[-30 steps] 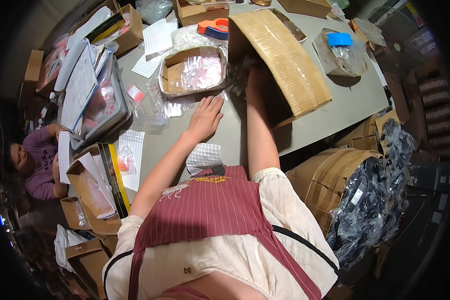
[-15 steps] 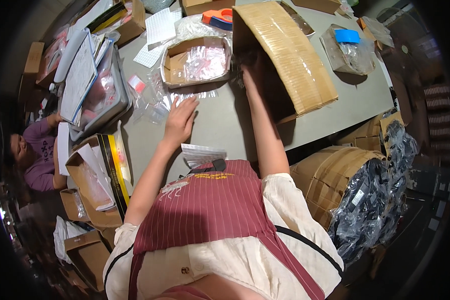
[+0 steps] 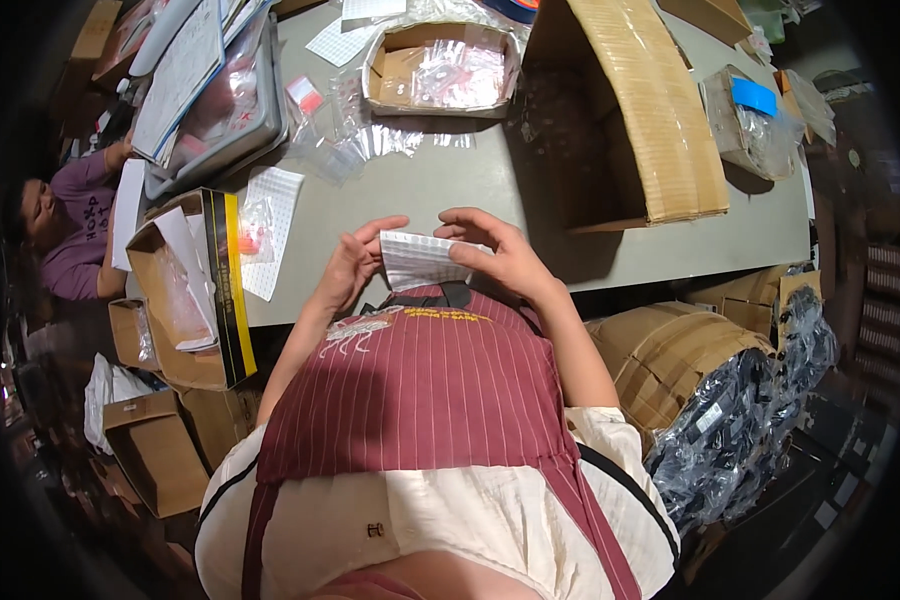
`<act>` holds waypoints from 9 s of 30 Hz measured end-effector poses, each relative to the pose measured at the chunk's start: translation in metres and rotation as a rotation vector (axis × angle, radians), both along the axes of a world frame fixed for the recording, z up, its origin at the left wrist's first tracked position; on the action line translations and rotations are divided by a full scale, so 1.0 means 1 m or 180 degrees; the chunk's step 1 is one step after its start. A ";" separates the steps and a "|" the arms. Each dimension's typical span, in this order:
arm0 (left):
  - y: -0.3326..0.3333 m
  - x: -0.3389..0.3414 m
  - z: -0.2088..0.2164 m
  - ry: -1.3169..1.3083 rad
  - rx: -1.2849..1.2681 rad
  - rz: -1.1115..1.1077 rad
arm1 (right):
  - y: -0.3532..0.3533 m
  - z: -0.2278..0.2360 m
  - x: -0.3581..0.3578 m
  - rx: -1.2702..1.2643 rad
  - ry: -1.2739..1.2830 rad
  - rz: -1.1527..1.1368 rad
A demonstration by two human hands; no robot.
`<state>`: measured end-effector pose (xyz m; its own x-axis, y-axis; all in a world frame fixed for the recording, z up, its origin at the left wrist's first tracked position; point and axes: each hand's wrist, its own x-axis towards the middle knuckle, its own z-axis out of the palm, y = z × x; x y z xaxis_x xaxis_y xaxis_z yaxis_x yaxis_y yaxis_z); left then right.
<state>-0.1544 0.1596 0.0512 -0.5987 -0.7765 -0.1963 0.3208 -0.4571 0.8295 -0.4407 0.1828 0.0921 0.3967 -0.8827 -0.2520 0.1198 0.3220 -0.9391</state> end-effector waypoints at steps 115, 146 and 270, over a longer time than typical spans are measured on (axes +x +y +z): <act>0.020 0.003 -0.008 -0.1164 0.0588 0.0898 | -0.071 -0.057 0.001 -0.3991 0.3760 -0.0192; -0.017 -0.030 -0.030 -0.1049 0.0296 0.0810 | -0.083 -0.059 -0.004 -0.3940 0.3521 -0.0232; -0.097 -0.013 -0.043 -0.3171 -0.3934 0.1775 | -0.111 -0.063 0.010 -0.3857 0.3743 -0.0311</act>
<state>-0.1677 0.0621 0.0083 -0.2432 -0.8032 0.5437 -0.6264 0.5581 0.5442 -0.4308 0.0717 0.0296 0.4367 -0.7839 0.4414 -0.7985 -0.5637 -0.2112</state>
